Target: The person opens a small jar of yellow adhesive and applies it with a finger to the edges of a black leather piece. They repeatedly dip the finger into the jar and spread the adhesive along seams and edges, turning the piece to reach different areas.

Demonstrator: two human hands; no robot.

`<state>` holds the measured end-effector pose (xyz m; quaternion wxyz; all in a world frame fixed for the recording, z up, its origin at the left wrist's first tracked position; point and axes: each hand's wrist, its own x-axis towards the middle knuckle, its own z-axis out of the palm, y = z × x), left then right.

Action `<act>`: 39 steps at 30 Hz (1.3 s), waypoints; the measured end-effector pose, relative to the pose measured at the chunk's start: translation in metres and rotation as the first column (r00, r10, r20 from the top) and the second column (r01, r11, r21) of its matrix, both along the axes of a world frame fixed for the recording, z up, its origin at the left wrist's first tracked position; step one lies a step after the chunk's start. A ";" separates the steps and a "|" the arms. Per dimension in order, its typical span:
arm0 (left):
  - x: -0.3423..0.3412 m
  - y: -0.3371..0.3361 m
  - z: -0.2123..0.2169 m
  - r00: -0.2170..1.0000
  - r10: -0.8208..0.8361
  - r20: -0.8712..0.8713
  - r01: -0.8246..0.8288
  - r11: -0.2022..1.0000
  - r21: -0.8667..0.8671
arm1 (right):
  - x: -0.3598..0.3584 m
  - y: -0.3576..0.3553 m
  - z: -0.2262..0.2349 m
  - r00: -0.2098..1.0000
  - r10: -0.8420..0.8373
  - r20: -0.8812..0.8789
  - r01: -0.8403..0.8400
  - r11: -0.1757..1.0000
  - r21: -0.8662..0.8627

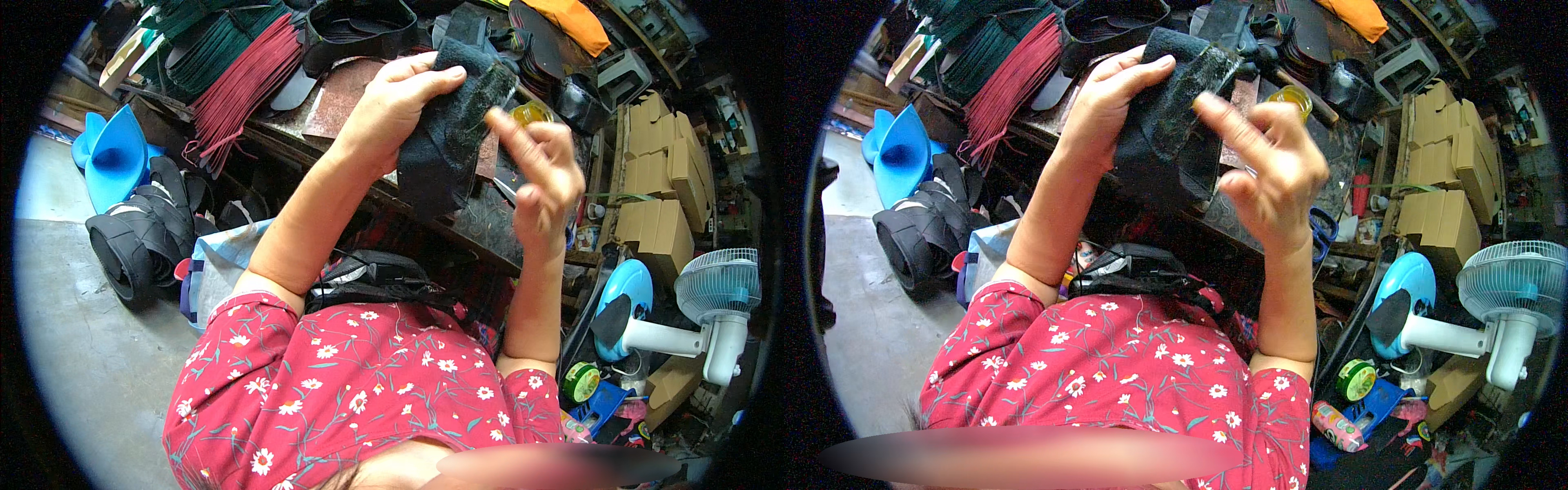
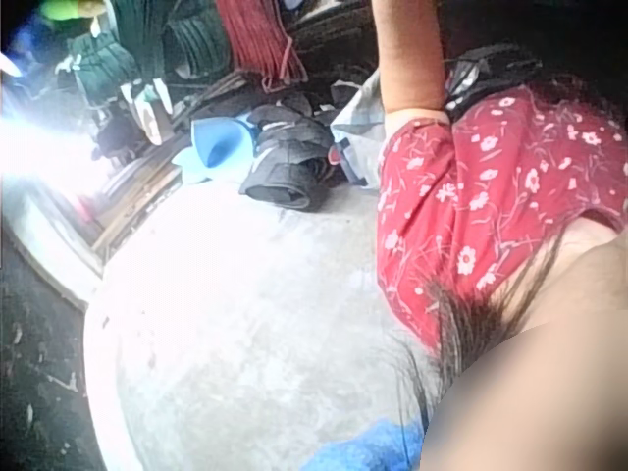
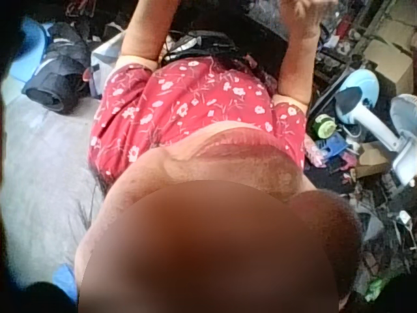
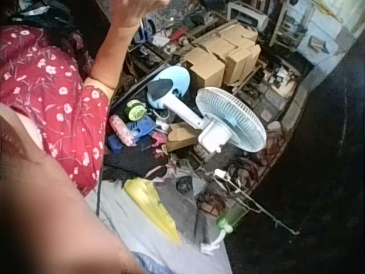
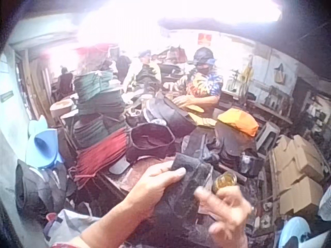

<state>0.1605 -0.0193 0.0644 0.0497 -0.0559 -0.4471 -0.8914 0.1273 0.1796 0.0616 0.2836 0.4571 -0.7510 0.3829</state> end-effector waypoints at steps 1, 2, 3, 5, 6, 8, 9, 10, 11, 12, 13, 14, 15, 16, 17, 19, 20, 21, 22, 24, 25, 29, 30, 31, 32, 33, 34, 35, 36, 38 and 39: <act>0.001 0.002 0.000 0.995 0.061 0.081 -0.060 0.998 -0.013 | -0.006 0.002 -0.001 0.995 -0.099 0.019 0.099 0.995 0.014; 0.002 0.003 0.001 0.992 0.093 0.084 -0.090 0.995 -0.037 | -0.014 0.003 -0.003 0.988 -0.148 0.033 0.148 0.989 -0.008; 0.001 0.004 0.001 0.987 0.122 0.101 -0.116 0.991 -0.066 | -0.021 0.003 -0.006 0.989 -0.142 0.039 0.144 0.989 -0.041; -0.002 0.001 0.004 0.999 0.014 0.033 -0.012 0.998 -0.057 | -0.032 0.005 -0.011 0.984 -0.101 0.147 0.114 0.991 -0.077; -0.003 0.000 0.005 0.999 0.021 0.029 -0.019 0.999 -0.040 | -0.036 0.006 -0.013 0.975 -0.114 0.190 0.134 0.987 -0.092; -0.005 -0.008 0.008 0.999 0.030 0.020 -0.028 0.997 -0.075 | -0.040 0.008 -0.013 0.955 -0.122 0.271 0.161 0.979 -0.126; -0.006 -0.011 0.009 0.998 -0.036 -0.045 0.035 0.999 -0.016 | -0.038 0.011 -0.012 0.923 -0.111 0.369 0.194 0.961 -0.198; -0.007 -0.012 0.010 0.998 -0.029 -0.048 0.029 1.000 -0.003 | -0.034 0.012 -0.011 0.907 -0.075 0.415 0.211 0.933 -0.292; -0.007 -0.012 0.010 0.999 -0.019 -0.046 0.020 1.000 0.013 | -0.029 0.013 -0.010 0.886 -0.073 0.457 0.220 0.935 -0.278; -0.007 -0.011 0.010 0.999 -0.027 -0.037 0.028 0.999 0.035 | -0.023 0.014 -0.009 0.857 -0.088 0.507 0.254 0.929 -0.269; -0.007 -0.010 0.010 0.997 -0.027 -0.066 0.031 0.998 0.050 | -0.016 0.013 -0.008 0.819 -0.044 0.573 0.211 0.950 -0.230; -0.007 -0.008 0.010 0.998 -0.022 -0.051 0.025 0.999 0.048 | -0.009 0.011 -0.009 0.737 -0.010 0.676 0.165 0.972 -0.166; -0.007 -0.005 0.010 0.999 -0.020 -0.037 0.022 0.999 0.047 | -0.004 0.006 -0.012 0.674 0.091 0.733 0.107 0.970 -0.219; -0.007 -0.003 0.010 0.999 -0.028 -0.031 0.030 0.998 0.059 | 0.000 0.001 -0.015 0.573 0.151 0.806 0.105 0.961 -0.255; -0.006 -0.001 0.010 0.999 -0.024 -0.029 0.025 0.999 0.040 | 0.001 -0.004 -0.016 0.595 0.198 0.779 0.095 0.945 -0.313; -0.005 0.001 0.010 0.999 -0.028 -0.023 0.028 0.999 0.030 | 0.001 -0.011 -0.017 0.586 0.249 0.771 0.119 0.915 -0.385; -0.004 0.001 0.010 0.999 -0.043 -0.027 0.044 0.998 0.036 | -0.001 -0.013 -0.016 0.589 0.270 0.761 0.105 0.909 -0.403; -0.003 0.000 0.011 0.997 -0.066 -0.036 0.068 0.997 0.041 | -0.003 -0.013 -0.014 0.588 0.293 0.754 0.081 0.906 -0.415; -0.002 -0.003 0.011 0.993 -0.104 -0.053 0.107 0.993 0.056 | -0.005 -0.011 -0.010 0.597 0.317 0.736 0.059 0.899 -0.435; -0.001 -0.005 0.010 0.993 -0.101 -0.055 0.105 0.993 0.063 | -0.006 -0.006 -0.003 0.622 0.329 0.711 0.024 0.899 -0.437; -0.003 -0.004 0.009 0.997 -0.060 -0.041 0.063 0.997 0.054 | -0.006 -0.002 0.002 0.672 0.309 0.673 0.013 0.904 -0.427; -0.007 0.000 0.004 0.999 -0.004 -0.046 0.007 0.997 0.072 | 0.001 0.006 0.011 0.834 0.199 0.515 0.066 0.890 -0.452; -0.008 0.001 0.003 0.998 -0.001 -0.056 0.005 0.997 0.079 | 0.005 0.004 0.009 0.874 0.091 0.478 0.133 0.900 -0.414; -0.011 0.004 0.002 0.998 0.028 -0.054 -0.025 0.998 0.059 | 0.012 0.004 0.008 0.843 0.147 0.517 0.104 0.899 -0.426; -0.013 0.007 0.001 0.998 0.039 -0.043 -0.037 0.998 0.048 | 0.019 0.000 0.003 0.842 0.179 0.509 0.087 0.885 -0.456; -0.015 0.009 0.001 0.998 0.048 -0.035 -0.047 0.998 0.039 | 0.026 -0.004 -0.003 0.887 0.089 0.453 0.108 0.914 -0.391; -0.016 0.012 0.001 0.998 0.055 -0.034 -0.054 0.998 0.026 | 0.033 -0.007 -0.008 0.916 -0.005 0.401 0.142 0.940 -0.312; -0.017 0.012 0.002 1.000 0.030 -0.008 -0.030 0.999 0.024 | 0.038 -0.008 -0.011 0.952 -0.132 0.275 0.187 0.965 -0.186; -0.018 0.013 0.003 1.000 0.028 -0.014 -0.028 0.999 0.036 | 0.041 -0.008 -0.014 0.966 -0.239 0.096 0.247 0.966 -0.077; -0.019 0.016 0.004 0.999 0.019 -0.032 -0.018 0.999 0.048 | 0.039 -0.008 -0.017 0.964 -0.254 0.076 0.263 0.954 -0.145; -0.019 0.017 0.005 0.998 0.000 -0.063 0.006 0.996 0.091 | 0.035 -0.006 -0.016 0.963 -0.241 0.117 0.262 0.940 -0.219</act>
